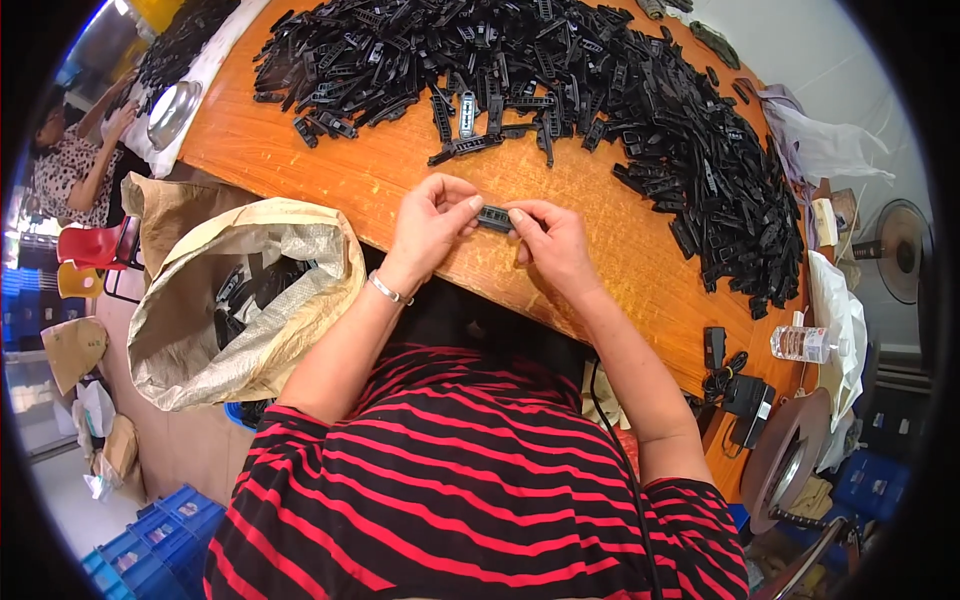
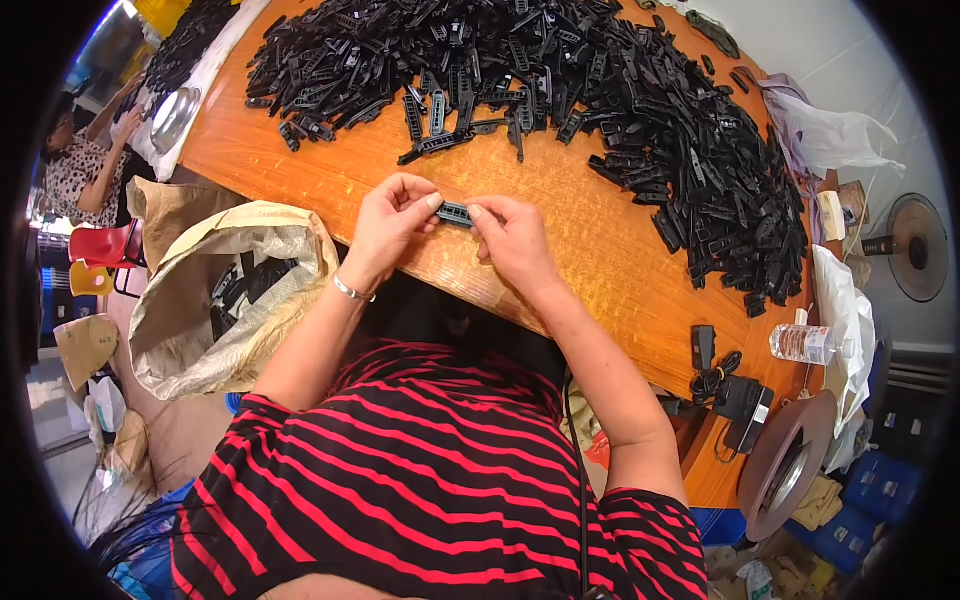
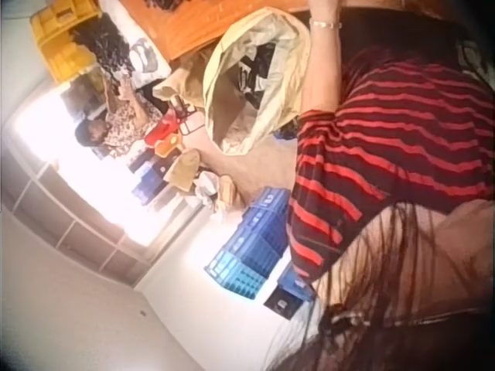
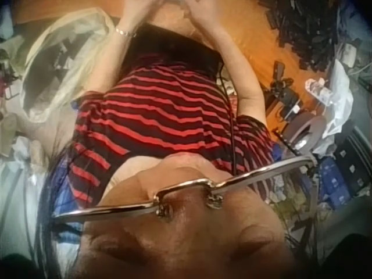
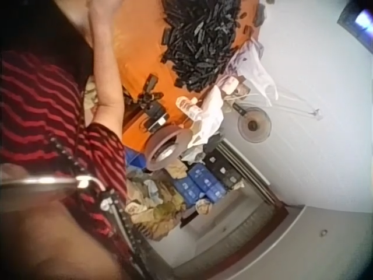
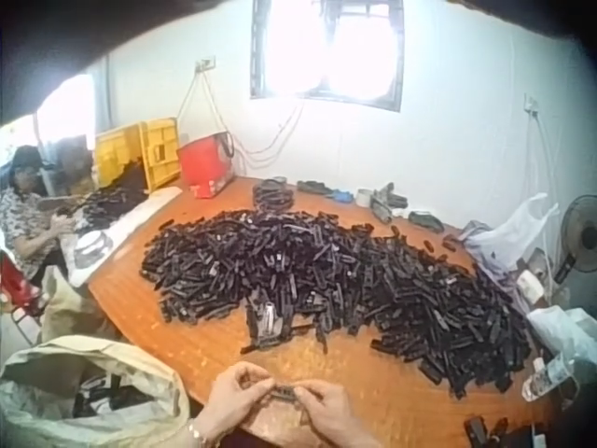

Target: Assembling and inspecting small black plastic components on a workbench.

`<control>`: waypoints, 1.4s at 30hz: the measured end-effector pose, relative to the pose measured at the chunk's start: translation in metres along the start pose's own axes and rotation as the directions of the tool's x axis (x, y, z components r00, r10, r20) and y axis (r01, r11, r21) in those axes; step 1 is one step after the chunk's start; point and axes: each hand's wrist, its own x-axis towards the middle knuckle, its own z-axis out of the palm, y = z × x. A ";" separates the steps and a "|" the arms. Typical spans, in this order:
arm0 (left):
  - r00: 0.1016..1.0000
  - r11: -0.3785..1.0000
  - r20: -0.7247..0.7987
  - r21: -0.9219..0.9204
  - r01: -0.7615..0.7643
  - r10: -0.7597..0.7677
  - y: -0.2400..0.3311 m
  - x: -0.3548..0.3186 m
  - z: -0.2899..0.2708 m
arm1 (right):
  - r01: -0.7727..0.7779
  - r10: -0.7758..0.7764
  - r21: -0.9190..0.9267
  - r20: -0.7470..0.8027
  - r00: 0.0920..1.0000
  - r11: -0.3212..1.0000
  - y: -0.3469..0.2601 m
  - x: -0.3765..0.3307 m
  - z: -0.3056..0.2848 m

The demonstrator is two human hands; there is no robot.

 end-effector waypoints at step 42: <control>0.994 0.710 0.073 0.696 -0.110 0.083 -0.013 0.036 -0.006 | 0.035 -0.042 -0.799 0.013 0.999 0.601 -0.018 0.027 -0.004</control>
